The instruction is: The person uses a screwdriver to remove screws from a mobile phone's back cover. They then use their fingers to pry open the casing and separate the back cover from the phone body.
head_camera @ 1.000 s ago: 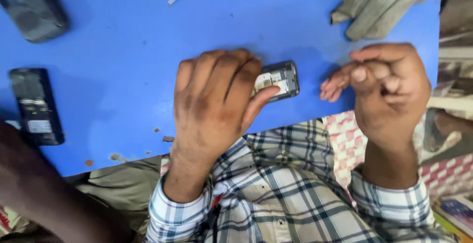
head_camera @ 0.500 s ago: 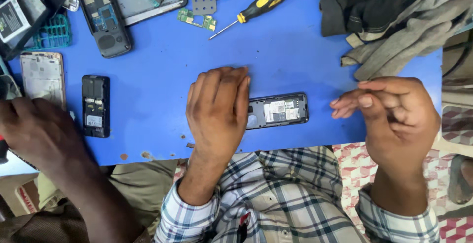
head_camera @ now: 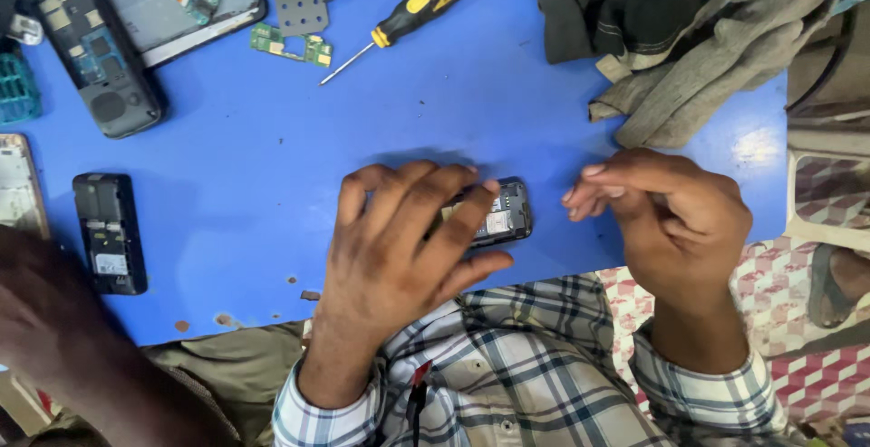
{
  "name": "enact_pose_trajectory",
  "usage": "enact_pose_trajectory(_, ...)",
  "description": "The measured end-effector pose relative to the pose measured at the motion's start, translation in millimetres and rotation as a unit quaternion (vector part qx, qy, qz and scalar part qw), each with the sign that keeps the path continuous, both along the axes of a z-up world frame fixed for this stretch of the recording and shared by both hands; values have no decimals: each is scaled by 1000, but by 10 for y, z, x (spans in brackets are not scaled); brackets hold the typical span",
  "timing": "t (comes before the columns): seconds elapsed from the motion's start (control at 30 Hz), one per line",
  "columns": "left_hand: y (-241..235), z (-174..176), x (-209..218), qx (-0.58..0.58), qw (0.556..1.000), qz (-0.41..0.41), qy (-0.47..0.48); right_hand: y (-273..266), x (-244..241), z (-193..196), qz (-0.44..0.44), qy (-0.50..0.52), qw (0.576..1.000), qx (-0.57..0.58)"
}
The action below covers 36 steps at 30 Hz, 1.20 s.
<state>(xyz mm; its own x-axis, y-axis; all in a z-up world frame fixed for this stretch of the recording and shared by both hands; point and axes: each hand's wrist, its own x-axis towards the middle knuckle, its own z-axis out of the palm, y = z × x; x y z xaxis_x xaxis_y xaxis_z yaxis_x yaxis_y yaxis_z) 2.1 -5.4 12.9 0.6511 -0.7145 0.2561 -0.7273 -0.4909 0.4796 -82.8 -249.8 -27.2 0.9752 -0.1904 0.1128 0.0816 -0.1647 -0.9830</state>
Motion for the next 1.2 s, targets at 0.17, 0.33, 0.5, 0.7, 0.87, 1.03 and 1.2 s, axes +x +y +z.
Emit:
enact_pose_trajectory(0.17, -50, 0, 26, 25, 999, -42, 19, 19, 19, -8, 27, -4, 999, -26)
enact_pose_trajectory(0.33, -87, -3, 41, 31, 998, -44, 36, 4, 51, -9, 38, -5, 999, -23)
enact_pose_trajectory(0.5, -114, 20, 35, 31, 999, -40, 11, -2, 48, 1, 40, 1, 999, -33)
enact_pose_trajectory(0.7, -154, 9, 50, 25, 998, -47, 13, 1, 52, 18, 43, 7, 998, -46)
enact_pose_trajectory(0.87, -142, -5, 51, 33, 997, -55, 29, -11, 70, 6, 56, 0, 997, -47)
enact_pose_trajectory(1.03, -150, -17, 45, 46, 998, -53, -8, -12, 79, 12, 59, -4, 997, -59)
enact_pose_trajectory(1.2, -157, -37, 41, 38, 998, -55, 5, -21, 81, 4, 63, -9, 996, -64)
